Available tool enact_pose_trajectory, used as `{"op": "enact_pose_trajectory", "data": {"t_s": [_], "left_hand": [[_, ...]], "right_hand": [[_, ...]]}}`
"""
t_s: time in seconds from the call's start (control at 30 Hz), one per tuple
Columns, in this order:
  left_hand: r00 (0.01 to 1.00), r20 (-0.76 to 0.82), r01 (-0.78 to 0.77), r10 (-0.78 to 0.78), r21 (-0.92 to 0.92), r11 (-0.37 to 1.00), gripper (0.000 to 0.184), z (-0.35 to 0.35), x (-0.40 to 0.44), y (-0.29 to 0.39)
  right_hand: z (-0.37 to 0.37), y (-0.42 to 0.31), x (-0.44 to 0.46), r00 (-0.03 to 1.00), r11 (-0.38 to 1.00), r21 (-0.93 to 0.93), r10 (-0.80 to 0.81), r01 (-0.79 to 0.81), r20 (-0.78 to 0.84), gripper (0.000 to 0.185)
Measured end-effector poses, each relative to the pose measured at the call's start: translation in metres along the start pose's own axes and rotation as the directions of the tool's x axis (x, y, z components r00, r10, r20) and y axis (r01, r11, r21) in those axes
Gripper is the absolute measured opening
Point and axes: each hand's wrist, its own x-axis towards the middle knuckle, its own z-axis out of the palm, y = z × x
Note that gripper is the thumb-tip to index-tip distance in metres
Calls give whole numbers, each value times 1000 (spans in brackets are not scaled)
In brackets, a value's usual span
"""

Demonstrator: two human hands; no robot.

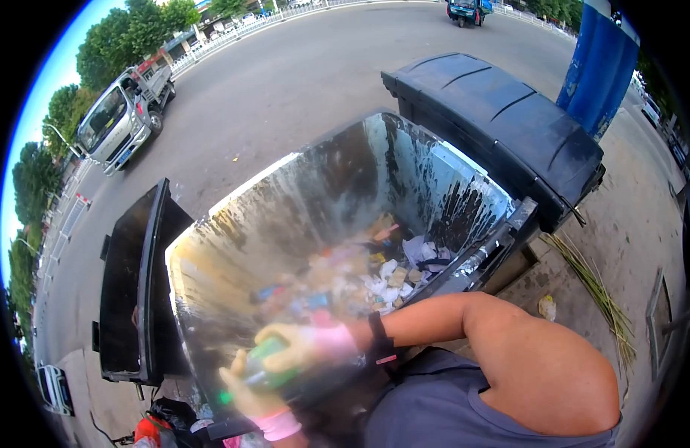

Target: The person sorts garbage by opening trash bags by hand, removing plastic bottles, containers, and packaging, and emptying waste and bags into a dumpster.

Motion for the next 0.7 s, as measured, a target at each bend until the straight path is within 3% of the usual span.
{"op": "enact_pose_trajectory", "data": {"t_s": [0.03, 0.13, 0.2, 0.23, 0.33, 0.37, 0.47, 0.6, 0.7], "left_hand": [[1000, 1, 27, -27, -32, 999, 66, -2, 2, -1], [997, 82, 14, 0, -172, 985, 61, -2, 0, 0], [974, 199, -121, 106, 65, 991, 57, -2, -6, 4], [952, 288, -65, 103, -137, 988, 53, -1, -15, 12], [939, 316, -110, 136, -98, 989, 51, 2, -20, 16], [941, 287, -185, 181, -11, 983, 45, 5, -21, 17], [990, 79, -142, 120, 404, 904, 39, 4, -18, 21], [994, 68, -112, 89, 589, 801, 41, -4, -17, 26], [983, 50, -183, 176, 252, 950, 41, 15, -34, 28]], "right_hand": [[-4, 13, 7, 997, 995, -66, -75, 75, 0, 67], [-9, 14, 5, 999, 972, 233, 47, -40, -23, 76], [-17, 16, 12, 994, 933, 351, 55, -85, 94, 67], [-12, 3, 10, 989, 927, 367, 20, -74, 149, 61], [-12, -4, 2, 983, 943, 319, 34, -91, 182, 50], [-9, -8, -1, 985, 941, 322, 57, -108, 165, 50], [-11, -9, 0, 986, 959, 271, 37, -80, 161, 49], [-13, 1, 7, 976, 962, 271, -30, -29, 214, 50], [-13, 2, 5, 983, 943, 320, 39, -95, 177, 51]]}}
